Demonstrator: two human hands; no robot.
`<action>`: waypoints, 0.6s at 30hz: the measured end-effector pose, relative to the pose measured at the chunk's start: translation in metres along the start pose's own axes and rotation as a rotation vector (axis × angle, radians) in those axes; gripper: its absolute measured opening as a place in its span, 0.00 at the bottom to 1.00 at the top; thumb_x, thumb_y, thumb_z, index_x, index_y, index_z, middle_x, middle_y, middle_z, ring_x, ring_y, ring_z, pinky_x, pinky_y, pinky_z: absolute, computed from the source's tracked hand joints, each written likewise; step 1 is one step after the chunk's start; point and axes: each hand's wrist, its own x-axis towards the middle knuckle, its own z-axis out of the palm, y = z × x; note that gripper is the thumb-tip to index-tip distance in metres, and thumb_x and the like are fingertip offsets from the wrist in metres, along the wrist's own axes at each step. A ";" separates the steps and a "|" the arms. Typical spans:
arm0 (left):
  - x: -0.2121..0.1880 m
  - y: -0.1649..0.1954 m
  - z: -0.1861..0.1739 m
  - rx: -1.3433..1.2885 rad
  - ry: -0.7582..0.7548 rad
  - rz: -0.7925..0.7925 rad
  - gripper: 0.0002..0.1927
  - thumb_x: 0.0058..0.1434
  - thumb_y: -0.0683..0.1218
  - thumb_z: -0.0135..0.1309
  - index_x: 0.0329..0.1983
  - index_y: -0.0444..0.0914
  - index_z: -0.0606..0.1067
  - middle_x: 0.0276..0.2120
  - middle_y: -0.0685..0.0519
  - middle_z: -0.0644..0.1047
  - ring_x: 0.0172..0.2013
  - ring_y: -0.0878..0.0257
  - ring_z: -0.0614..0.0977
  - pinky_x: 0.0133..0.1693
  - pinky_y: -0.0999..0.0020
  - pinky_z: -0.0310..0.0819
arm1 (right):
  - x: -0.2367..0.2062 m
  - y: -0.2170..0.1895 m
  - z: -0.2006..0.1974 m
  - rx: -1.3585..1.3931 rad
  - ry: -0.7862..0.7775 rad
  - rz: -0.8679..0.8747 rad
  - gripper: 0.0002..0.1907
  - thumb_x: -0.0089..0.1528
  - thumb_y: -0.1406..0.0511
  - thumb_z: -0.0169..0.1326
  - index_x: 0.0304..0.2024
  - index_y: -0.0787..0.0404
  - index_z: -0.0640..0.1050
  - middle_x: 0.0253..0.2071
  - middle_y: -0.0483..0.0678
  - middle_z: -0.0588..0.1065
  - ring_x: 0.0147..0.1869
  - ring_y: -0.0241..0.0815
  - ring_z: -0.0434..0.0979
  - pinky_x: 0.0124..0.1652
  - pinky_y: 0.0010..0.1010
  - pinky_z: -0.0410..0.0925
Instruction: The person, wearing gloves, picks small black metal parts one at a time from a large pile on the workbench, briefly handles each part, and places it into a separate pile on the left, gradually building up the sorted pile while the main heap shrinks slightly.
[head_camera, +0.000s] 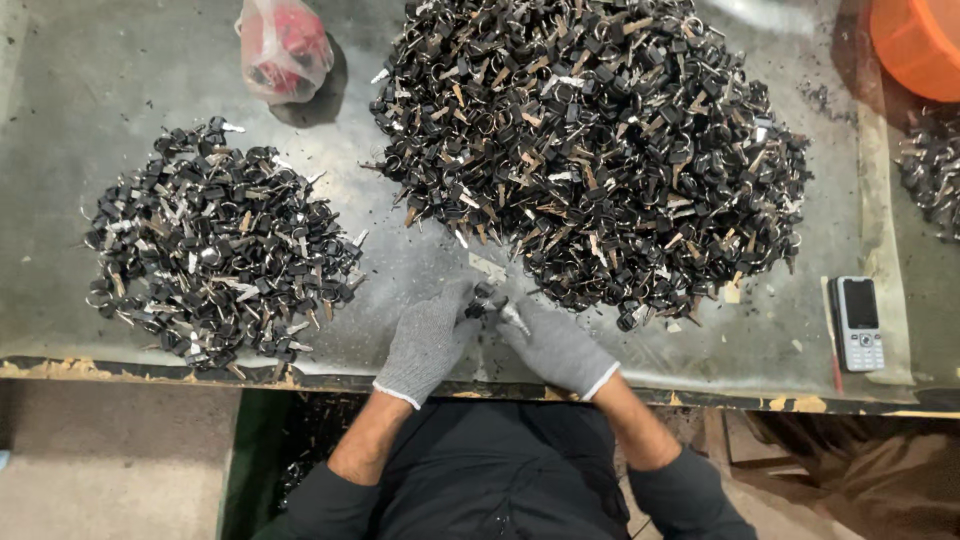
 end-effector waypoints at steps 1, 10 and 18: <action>-0.001 -0.001 0.001 0.018 0.011 0.042 0.14 0.57 0.45 0.57 0.46 0.37 0.76 0.36 0.42 0.81 0.39 0.42 0.82 0.40 0.47 0.75 | -0.003 -0.007 0.003 -0.041 0.070 -0.006 0.24 0.68 0.53 0.51 0.56 0.64 0.67 0.38 0.65 0.79 0.42 0.66 0.82 0.43 0.53 0.73; -0.005 -0.010 0.018 0.190 -0.004 0.192 0.06 0.62 0.42 0.54 0.41 0.37 0.76 0.34 0.43 0.79 0.35 0.44 0.82 0.38 0.51 0.76 | 0.000 -0.027 0.028 -0.439 0.141 -0.015 0.08 0.70 0.60 0.48 0.48 0.56 0.71 0.34 0.58 0.80 0.40 0.59 0.83 0.38 0.49 0.76; -0.009 0.002 0.006 0.037 0.163 0.297 0.17 0.57 0.39 0.54 0.50 0.34 0.76 0.36 0.42 0.79 0.37 0.42 0.81 0.37 0.50 0.75 | -0.003 -0.035 0.008 -0.202 0.022 0.200 0.29 0.66 0.60 0.48 0.63 0.70 0.59 0.35 0.65 0.79 0.40 0.66 0.81 0.40 0.55 0.74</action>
